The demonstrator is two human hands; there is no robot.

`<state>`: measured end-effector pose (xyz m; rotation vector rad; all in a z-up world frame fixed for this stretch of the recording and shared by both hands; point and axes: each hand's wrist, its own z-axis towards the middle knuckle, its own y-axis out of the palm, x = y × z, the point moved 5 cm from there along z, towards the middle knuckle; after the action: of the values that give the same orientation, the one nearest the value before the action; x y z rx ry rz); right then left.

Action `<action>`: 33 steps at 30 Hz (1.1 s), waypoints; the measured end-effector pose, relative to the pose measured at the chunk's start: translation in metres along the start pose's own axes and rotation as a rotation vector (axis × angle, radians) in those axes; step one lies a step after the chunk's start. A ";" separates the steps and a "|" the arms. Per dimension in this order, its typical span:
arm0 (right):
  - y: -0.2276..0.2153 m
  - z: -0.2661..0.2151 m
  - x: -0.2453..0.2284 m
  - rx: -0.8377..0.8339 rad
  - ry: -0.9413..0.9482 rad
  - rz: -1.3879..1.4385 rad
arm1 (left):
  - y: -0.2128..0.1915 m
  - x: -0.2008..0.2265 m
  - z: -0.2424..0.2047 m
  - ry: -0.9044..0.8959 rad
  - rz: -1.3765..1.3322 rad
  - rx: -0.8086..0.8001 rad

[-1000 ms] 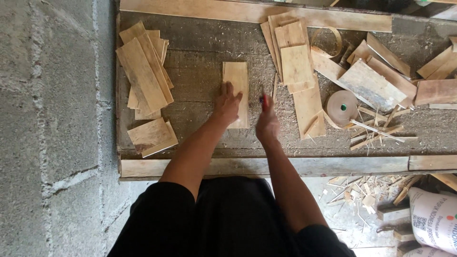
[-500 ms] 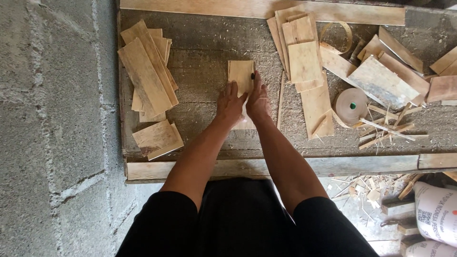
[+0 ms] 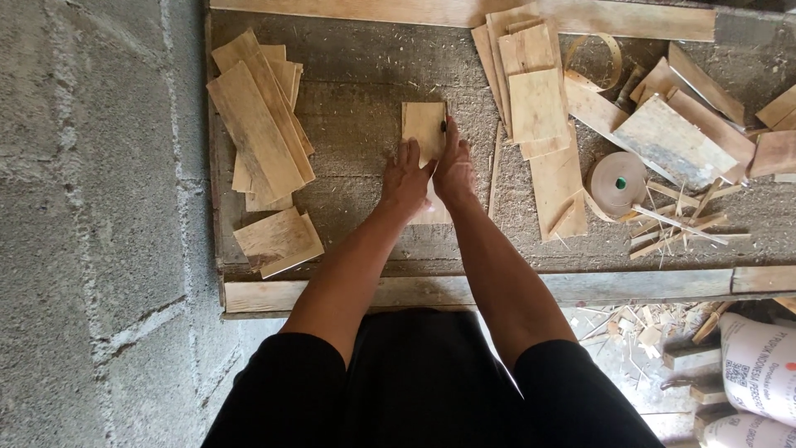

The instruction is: Trimming and selecting thin wooden planks using a utility knife on a workbench.

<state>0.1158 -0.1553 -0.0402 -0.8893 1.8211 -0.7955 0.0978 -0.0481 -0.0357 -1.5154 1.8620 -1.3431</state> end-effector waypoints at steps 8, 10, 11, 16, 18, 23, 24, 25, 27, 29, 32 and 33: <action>0.004 0.009 0.006 -0.012 -0.011 -0.092 | 0.003 0.000 0.003 -0.004 0.052 -0.031; 0.000 0.013 0.002 -0.023 -0.014 -0.130 | 0.000 0.000 0.000 -0.002 0.067 -0.033; -0.002 0.014 -0.001 -0.096 0.062 -0.170 | -0.002 0.001 -0.002 0.003 0.076 -0.024; -0.011 0.017 -0.004 -0.212 0.144 -0.272 | -0.011 0.004 -0.007 0.011 0.089 -0.017; -0.018 0.009 -0.007 -0.155 0.123 -0.173 | -0.014 0.005 -0.009 0.005 0.087 -0.056; -0.020 0.008 -0.010 -0.165 0.119 -0.202 | -0.016 0.004 -0.011 0.011 0.069 -0.064; -0.021 0.007 -0.011 -0.178 0.140 -0.212 | -0.015 0.004 -0.010 0.018 0.064 -0.056; -0.003 0.017 0.009 -0.178 0.140 -0.213 | -0.012 0.004 -0.008 0.017 0.063 -0.057; 0.025 0.039 0.037 -0.003 -0.129 -0.173 | -0.006 0.003 -0.002 0.019 0.092 -0.050; -0.001 0.013 0.010 -0.058 -0.010 -0.173 | -0.005 0.004 -0.002 0.018 0.105 -0.052; -0.014 -0.004 -0.001 -0.082 0.079 -0.165 | -0.004 0.002 -0.003 0.016 0.119 -0.048; -0.015 -0.006 -0.001 -0.050 0.052 -0.158 | -0.003 0.002 -0.003 0.018 0.118 -0.042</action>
<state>0.1145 -0.1618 -0.0258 -1.0645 1.8390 -0.8820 0.0962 -0.0482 -0.0309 -1.3945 1.9696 -1.2750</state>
